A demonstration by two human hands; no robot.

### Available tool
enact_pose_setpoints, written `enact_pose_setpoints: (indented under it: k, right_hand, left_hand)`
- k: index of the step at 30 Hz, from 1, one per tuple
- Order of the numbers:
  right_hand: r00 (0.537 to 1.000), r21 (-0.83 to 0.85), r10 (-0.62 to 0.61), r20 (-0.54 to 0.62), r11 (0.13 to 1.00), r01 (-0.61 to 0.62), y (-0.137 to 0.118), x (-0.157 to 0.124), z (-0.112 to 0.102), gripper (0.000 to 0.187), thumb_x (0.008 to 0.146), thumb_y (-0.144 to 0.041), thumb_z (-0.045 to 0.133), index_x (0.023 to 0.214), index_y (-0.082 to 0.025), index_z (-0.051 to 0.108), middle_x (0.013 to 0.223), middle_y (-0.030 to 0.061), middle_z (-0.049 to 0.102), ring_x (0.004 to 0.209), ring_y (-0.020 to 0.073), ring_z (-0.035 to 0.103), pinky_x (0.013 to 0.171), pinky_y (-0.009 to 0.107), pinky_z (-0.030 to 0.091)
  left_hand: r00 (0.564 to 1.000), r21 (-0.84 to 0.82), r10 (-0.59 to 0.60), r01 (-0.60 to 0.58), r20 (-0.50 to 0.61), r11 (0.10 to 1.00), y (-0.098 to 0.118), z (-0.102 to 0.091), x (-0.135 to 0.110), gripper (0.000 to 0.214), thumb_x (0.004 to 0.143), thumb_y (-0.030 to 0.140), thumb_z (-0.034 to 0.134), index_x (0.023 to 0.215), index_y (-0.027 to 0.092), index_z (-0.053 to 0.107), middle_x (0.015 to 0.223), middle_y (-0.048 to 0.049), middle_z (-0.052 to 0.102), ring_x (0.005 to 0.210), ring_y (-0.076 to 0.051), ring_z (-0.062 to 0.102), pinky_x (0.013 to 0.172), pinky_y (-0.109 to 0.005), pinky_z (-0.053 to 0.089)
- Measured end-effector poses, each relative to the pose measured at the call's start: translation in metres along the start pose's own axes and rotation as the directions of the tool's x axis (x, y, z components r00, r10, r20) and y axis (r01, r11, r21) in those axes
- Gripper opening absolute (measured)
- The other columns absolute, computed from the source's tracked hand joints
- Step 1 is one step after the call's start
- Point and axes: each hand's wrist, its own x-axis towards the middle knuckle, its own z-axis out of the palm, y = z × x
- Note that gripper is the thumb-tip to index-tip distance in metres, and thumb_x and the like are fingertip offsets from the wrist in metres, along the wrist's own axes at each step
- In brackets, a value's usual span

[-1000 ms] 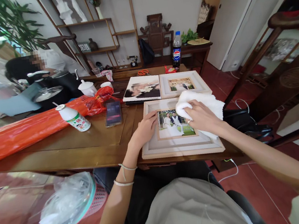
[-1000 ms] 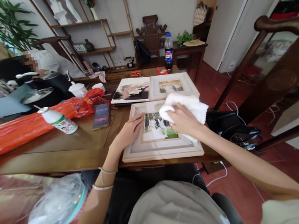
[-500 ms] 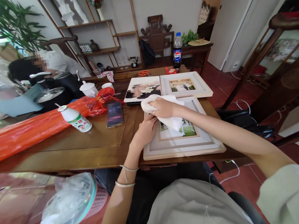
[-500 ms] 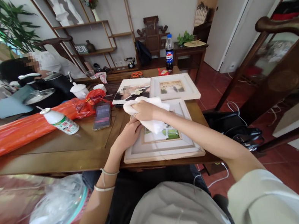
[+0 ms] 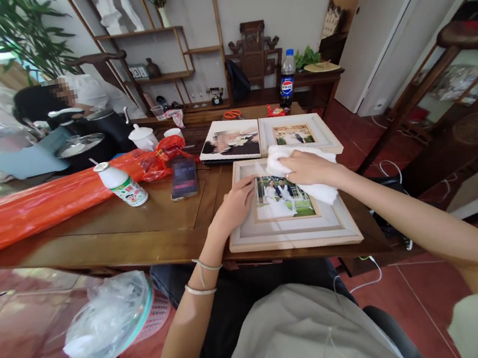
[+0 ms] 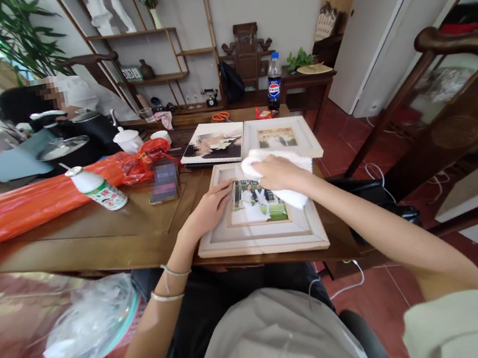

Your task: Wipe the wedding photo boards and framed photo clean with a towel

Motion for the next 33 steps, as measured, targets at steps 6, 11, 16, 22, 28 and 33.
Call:
enact_pose_setpoints:
  k: [6, 11, 16, 22, 28, 33]
  right_hand:
    - [0.983, -0.112, 0.156, -0.092, 0.98, -0.166, 0.035, -0.035, -0.014, 0.029, 0.081, -0.012, 0.046, 0.103, -0.012, 0.066, 0.09, 0.0164, 0.067, 0.079, 0.0284, 0.063, 0.066, 0.038, 0.044]
    - [0.879, -0.205, 0.064, -0.472, 0.962, -0.18, 0.062, -0.048, -0.014, 0.036, 0.078, -0.005, 0.048, 0.111, -0.008, 0.063, 0.127, 0.0234, 0.058, 0.129, 0.0389, 0.042, 0.098, 0.055, 0.037]
    - [0.945, -0.23, -0.113, -0.308, 0.972, 0.041, 0.052, -0.039, 0.02, 0.046, 0.073, 0.003, 0.047, 0.115, -0.009, 0.063, 0.127, 0.0212, 0.059, 0.124, 0.033, 0.049, 0.1, 0.049, 0.039]
    - [0.977, -0.189, -0.1, -0.186, 0.98, 0.065, 0.01, -0.04, 0.032, 0.046, 0.07, -0.001, 0.047, 0.112, -0.011, 0.064, 0.113, 0.0188, 0.066, 0.098, 0.0304, 0.063, 0.073, 0.037, 0.046]
    - [0.989, -0.172, -0.143, -0.045, 0.976, 0.134, -0.044, -0.093, 0.008, 0.041, 0.069, -0.006, 0.048, 0.104, -0.017, 0.066, 0.09, 0.0131, 0.07, 0.073, 0.0273, 0.065, 0.058, 0.035, 0.04]
    - [0.987, -0.081, -0.157, -0.035, 0.985, 0.154, -0.067, -0.119, 0.007, 0.038, 0.07, -0.01, 0.053, 0.105, -0.019, 0.064, 0.094, 0.0121, 0.069, 0.088, 0.03, 0.061, 0.068, 0.037, 0.045]
  left_hand:
    - [1.0, 0.015, 0.006, -0.006, 0.004, 1.0, 0.001, -0.001, -0.002, 0.039, 0.097, 0.021, 0.036, 0.131, 0.018, 0.055, 0.146, -0.0091, 0.048, 0.133, -0.024, 0.046, 0.111, -0.045, 0.038]
    - [1.0, 0.015, 0.008, -0.008, 0.0, 1.0, 0.0, 0.001, -0.002, 0.039, 0.097, 0.021, 0.036, 0.132, 0.018, 0.055, 0.146, -0.0096, 0.047, 0.133, -0.024, 0.046, 0.111, -0.045, 0.039]
    - [1.0, 0.014, 0.005, -0.005, 0.003, 1.0, -0.001, 0.0, -0.001, 0.039, 0.097, 0.022, 0.037, 0.13, 0.019, 0.056, 0.145, -0.0089, 0.048, 0.133, -0.025, 0.046, 0.111, -0.045, 0.039]
    - [1.0, 0.026, -0.004, 0.004, 0.006, 1.0, 0.001, -0.001, -0.001, 0.039, 0.097, 0.021, 0.037, 0.13, 0.018, 0.056, 0.145, -0.0092, 0.048, 0.133, -0.024, 0.047, 0.111, -0.045, 0.039]
    - [1.0, 0.016, -0.012, 0.012, 0.005, 1.0, 0.001, 0.0, -0.001, 0.039, 0.097, 0.021, 0.036, 0.13, 0.017, 0.056, 0.145, -0.0096, 0.048, 0.134, -0.024, 0.046, 0.111, -0.044, 0.038]
    - [1.0, 0.007, -0.01, 0.01, 0.013, 1.0, 0.002, -0.002, -0.001, 0.039, 0.097, 0.021, 0.037, 0.131, 0.016, 0.056, 0.146, -0.0096, 0.048, 0.134, -0.025, 0.046, 0.112, -0.045, 0.038]
